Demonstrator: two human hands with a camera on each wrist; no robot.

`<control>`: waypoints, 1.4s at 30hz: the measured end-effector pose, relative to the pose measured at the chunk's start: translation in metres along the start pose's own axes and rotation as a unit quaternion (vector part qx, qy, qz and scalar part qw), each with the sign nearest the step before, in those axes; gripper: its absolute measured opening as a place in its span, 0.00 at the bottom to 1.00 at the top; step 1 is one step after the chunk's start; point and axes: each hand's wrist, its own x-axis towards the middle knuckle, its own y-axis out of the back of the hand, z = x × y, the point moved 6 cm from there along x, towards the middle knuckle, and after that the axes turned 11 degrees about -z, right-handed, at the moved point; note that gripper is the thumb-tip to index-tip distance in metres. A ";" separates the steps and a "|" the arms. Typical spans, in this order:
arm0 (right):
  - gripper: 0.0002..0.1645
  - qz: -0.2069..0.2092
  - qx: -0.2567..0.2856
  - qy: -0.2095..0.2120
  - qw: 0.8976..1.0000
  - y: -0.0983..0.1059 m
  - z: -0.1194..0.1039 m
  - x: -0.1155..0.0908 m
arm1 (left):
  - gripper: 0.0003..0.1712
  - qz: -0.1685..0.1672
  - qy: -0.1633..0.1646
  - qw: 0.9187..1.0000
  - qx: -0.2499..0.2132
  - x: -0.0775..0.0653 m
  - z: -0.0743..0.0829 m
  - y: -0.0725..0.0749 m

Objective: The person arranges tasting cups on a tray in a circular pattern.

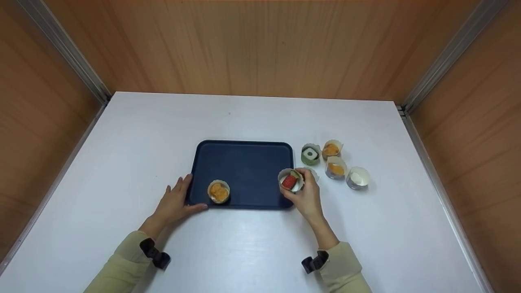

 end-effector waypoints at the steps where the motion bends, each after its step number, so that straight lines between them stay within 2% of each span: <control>1: 0.36 -0.004 0.004 -0.003 1.000 -0.002 -0.001 0.001 | 0.65 -0.001 0.001 1.000 0.000 0.000 0.000 0.000; 6: 0.36 -0.030 0.037 0.002 0.999 -0.014 -0.019 0.006 | 0.65 0.001 0.001 1.000 0.003 0.000 0.000 -0.001; 11: 0.34 -0.040 0.048 0.041 0.997 -0.022 -0.046 0.006 | 0.65 0.006 -0.002 1.000 -0.002 0.000 0.000 -0.002; 15: 0.33 -0.046 0.049 0.068 0.995 -0.030 -0.052 0.010 | 0.64 0.007 -0.003 1.000 -0.010 0.000 0.001 -0.001; 23: 0.33 -0.061 0.070 0.080 0.992 -0.046 -0.055 0.020 | 0.65 0.004 -0.001 1.000 -0.013 0.000 0.000 -0.002; 30: 0.32 -0.059 0.070 0.108 0.990 -0.061 -0.061 0.030 | 0.65 0.002 0.001 1.000 -0.015 0.000 0.000 -0.001; 37: 0.35 -0.071 0.071 0.097 0.990 -0.085 -0.036 0.049 | 0.65 0.002 0.004 1.000 -0.012 0.000 0.000 -0.001; 42: 0.35 -0.085 0.075 0.101 0.988 -0.100 -0.036 0.055 | 0.65 0.002 0.003 1.000 -0.007 -0.001 0.000 -0.002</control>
